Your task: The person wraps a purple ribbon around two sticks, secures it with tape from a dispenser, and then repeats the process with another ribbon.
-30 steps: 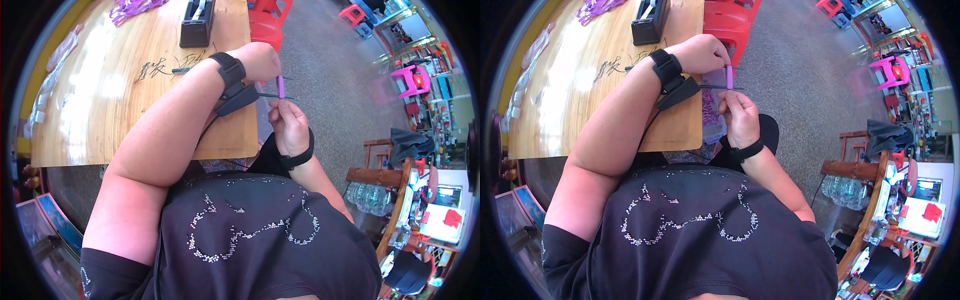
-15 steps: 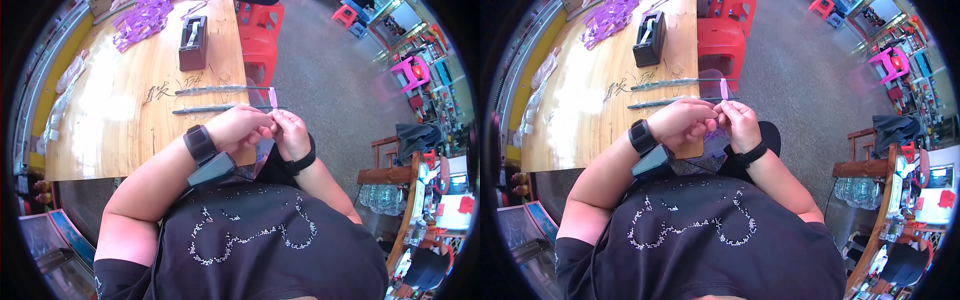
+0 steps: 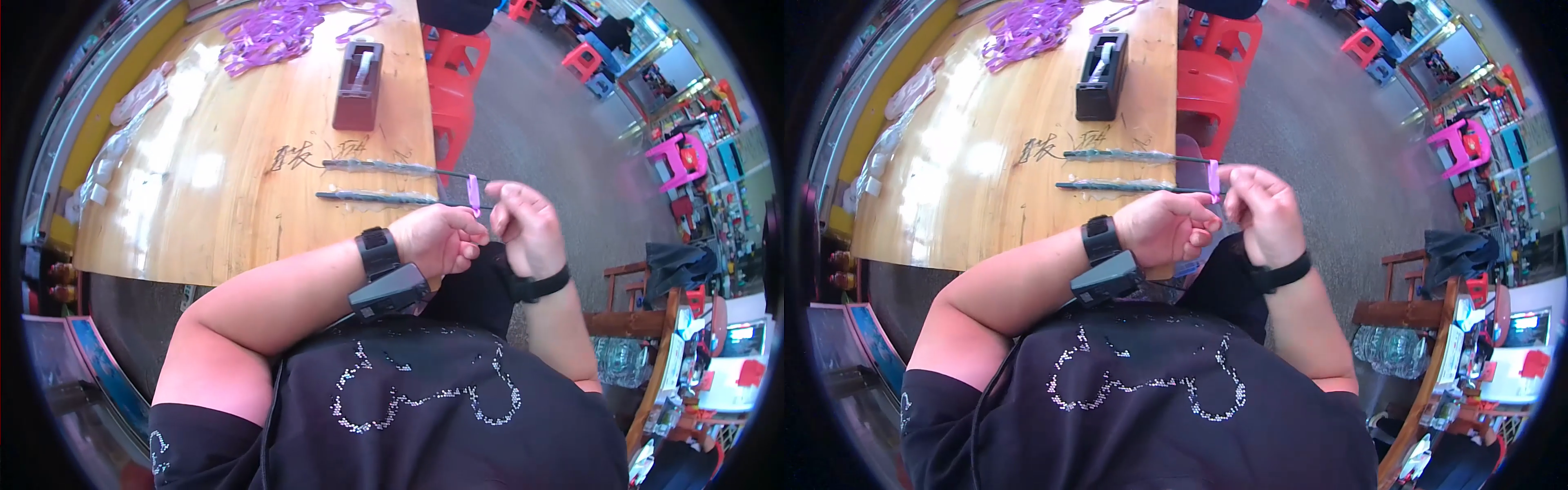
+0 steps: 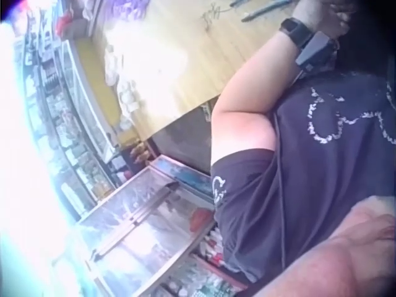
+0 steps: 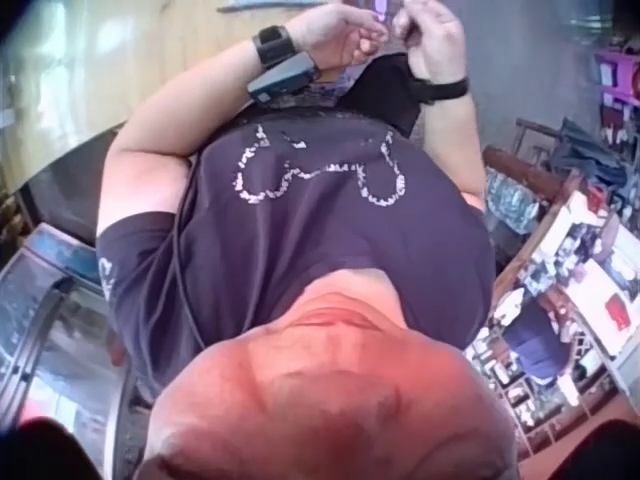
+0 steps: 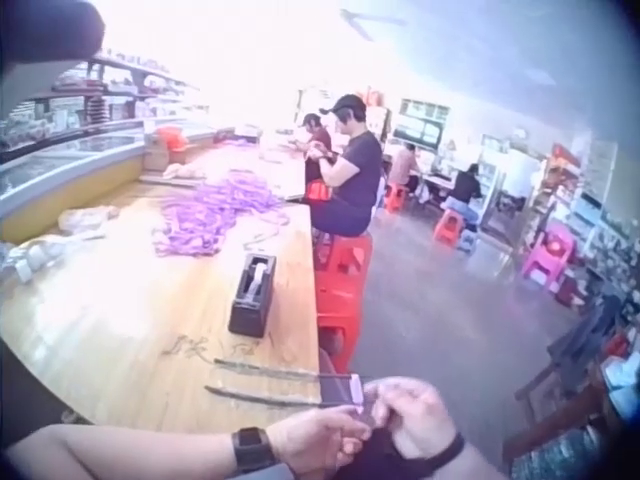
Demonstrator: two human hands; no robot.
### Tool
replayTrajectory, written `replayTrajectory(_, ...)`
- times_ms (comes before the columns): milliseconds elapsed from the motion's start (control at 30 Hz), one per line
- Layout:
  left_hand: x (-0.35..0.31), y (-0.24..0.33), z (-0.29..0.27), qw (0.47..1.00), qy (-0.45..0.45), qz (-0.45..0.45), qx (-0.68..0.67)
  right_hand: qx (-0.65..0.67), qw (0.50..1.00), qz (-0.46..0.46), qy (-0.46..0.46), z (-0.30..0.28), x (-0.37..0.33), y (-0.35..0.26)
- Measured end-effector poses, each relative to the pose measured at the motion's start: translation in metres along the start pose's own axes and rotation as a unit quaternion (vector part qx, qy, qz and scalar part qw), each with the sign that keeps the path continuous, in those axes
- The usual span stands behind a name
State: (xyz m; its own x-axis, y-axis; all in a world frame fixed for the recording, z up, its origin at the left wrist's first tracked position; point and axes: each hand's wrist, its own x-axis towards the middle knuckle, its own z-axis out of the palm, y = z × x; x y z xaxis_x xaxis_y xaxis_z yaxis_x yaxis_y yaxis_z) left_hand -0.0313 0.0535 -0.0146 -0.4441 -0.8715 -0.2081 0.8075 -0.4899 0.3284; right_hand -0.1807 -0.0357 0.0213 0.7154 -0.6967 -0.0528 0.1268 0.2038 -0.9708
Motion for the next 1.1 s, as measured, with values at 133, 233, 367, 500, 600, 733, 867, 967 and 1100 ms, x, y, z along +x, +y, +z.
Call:
replayTrajectory(133, 0.002, -0.001, 0.0, 1.0, 0.025, -0.002, -0.013, -0.036, 0.998, 0.021, -0.055, 0.046, 0.047, -0.049)
replayTrajectory(233, 0.0, -0.001, -0.001, 0.999, 0.035, 0.005, -0.004, -0.088, 0.99, 0.046, -0.102, 0.08, 0.099, -0.046)
replayTrajectory(367, 0.006, -0.002, 0.001, 0.999, 0.028, -0.01, 0.023, -0.168, 0.981, 0.073, -0.06, 0.102, 0.159, -0.022)
replayTrajectory(500, 0.009, -0.004, -0.004, 0.999, 0.011, -0.011, 0.032, -0.228, 0.965, 0.133, -0.01, 0.129, 0.182, -0.002)
replayTrajectory(600, 0.01, -0.004, -0.003, 0.999, 0.02, -0.02, 0.032, -0.145, 0.98, 0.134, 0.03, 0.136, 0.185, 0.005)
replayTrajectory(733, 0.01, -0.005, -0.003, 0.998, 0.027, -0.023, 0.044, -0.083, 0.989, 0.122, 0.028, 0.146, 0.176, 0.0)
replayTrajectory(867, 0.009, -0.005, 0.001, 0.998, 0.021, -0.006, 0.057, -0.093, 0.994, 0.051, 0.019, 0.148, 0.163, -0.014)
replayTrajectory(967, 0.007, -0.004, 0.005, 0.998, 0.028, -0.007, 0.064, -0.116, 0.991, 0.062, -0.004, 0.149, 0.148, -0.019)
replayTrajectory(1100, 0.008, -0.005, 0.002, 0.997, 0.046, -0.011, 0.066, -0.121, 0.982, 0.126, -0.069, 0.152, 0.13, -0.008)
